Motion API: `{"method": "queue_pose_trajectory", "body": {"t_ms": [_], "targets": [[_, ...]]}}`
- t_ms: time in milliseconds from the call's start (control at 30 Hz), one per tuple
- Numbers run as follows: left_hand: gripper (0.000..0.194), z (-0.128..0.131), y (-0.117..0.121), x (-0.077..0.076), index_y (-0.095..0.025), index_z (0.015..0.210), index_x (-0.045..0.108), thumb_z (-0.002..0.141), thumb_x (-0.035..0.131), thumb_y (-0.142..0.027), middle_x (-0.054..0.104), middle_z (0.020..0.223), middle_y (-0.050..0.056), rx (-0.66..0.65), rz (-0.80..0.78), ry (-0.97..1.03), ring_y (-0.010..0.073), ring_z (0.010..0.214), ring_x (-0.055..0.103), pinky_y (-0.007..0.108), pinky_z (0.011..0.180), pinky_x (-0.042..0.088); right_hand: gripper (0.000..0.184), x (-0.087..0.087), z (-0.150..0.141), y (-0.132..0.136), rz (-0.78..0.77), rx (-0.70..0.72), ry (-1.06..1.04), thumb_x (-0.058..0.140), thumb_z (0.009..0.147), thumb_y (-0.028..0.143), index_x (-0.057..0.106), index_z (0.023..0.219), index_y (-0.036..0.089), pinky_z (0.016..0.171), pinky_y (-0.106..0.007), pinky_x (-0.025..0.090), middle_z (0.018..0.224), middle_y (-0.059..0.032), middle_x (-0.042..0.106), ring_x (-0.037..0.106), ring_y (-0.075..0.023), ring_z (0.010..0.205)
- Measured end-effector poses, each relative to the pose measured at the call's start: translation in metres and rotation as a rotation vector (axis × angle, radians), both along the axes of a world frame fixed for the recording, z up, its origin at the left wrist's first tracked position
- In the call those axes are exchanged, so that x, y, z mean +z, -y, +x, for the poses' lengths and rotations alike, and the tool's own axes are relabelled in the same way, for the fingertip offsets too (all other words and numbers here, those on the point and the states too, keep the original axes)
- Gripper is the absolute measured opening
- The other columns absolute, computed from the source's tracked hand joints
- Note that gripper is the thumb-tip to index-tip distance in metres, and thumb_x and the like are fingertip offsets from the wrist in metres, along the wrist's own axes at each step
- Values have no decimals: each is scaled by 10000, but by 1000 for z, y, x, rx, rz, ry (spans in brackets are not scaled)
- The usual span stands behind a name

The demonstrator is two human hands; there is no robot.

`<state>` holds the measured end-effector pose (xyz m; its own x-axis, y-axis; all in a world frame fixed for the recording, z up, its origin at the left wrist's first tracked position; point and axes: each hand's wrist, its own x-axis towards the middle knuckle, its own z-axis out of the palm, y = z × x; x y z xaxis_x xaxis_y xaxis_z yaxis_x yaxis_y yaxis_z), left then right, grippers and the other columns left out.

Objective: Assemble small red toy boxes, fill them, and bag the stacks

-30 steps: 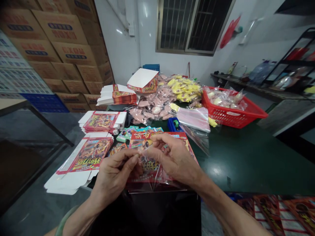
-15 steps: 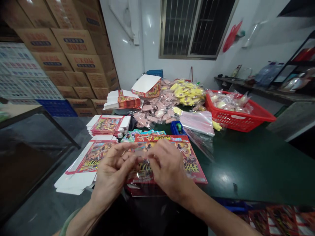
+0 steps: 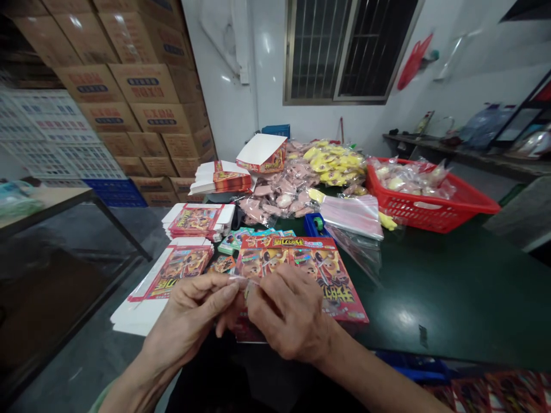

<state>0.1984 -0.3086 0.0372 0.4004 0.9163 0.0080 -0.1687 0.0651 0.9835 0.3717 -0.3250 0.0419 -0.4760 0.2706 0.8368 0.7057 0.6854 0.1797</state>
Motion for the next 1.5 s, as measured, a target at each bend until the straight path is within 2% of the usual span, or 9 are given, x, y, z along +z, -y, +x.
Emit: {"method": "queue_pose_trajectory", "body": {"t_ms": [167,300,400,633,833,1033,1200,1267,1500], "targets": [[132,2,-5,-3,-159,808,725,771,652,-262,678,641,24,0,25,56,84,566,586,169,552,465,118,-3,-2,1,-119,-33,-76,502,808,62,553,873,145,590,-298,402,695,-37,554,462,-152,664],[146,4,-7,-6,-184,849,732,793,628,-269,690,701,20,8,78,11,100,661,604,176,623,471,205,13,-4,8,-442,25,-211,514,801,117,553,1002,136,687,-317,436,863,-67,576,513,-167,801],[193,5,-7,-6,-193,923,716,825,585,-294,655,667,5,2,171,-96,107,648,584,191,605,458,104,23,-5,8,-452,-31,-209,525,820,148,585,905,140,693,-322,426,823,-56,587,519,-166,784],[202,9,-8,-3,-206,950,706,855,528,-220,644,749,15,11,512,-255,123,688,563,234,683,463,81,34,0,-10,-869,17,-246,576,768,109,626,740,166,601,-246,402,676,11,597,530,-111,660],[219,12,-7,-4,-200,938,701,869,494,-216,668,780,29,57,561,-326,138,692,589,241,641,468,127,38,5,-18,-1173,68,-334,548,730,76,536,641,165,465,-184,338,561,56,499,438,-62,507],[231,15,-8,-2,-171,891,701,869,489,-259,677,771,33,23,392,-300,154,703,608,245,651,493,181,35,2,-11,-989,46,-175,500,763,48,449,641,173,523,-203,333,626,44,488,421,-78,580],[215,16,-9,-6,-178,965,694,855,520,-242,694,848,43,54,374,-239,159,785,631,247,715,504,60,31,3,-8,-923,42,-355,533,802,123,527,822,179,564,-216,393,709,29,538,482,-92,629],[222,15,-8,-8,-191,985,691,860,512,-227,694,900,46,53,419,-243,160,825,629,254,751,501,160,29,4,-11,-939,48,-368,565,772,103,571,910,183,608,-227,418,763,18,582,522,-102,678],[225,16,-8,-8,-188,924,698,870,487,-245,678,829,45,38,486,-322,179,791,614,294,740,497,146,24,2,-14,-942,38,-343,539,759,63,563,667,174,588,-240,374,639,34,550,493,-103,633]]}}
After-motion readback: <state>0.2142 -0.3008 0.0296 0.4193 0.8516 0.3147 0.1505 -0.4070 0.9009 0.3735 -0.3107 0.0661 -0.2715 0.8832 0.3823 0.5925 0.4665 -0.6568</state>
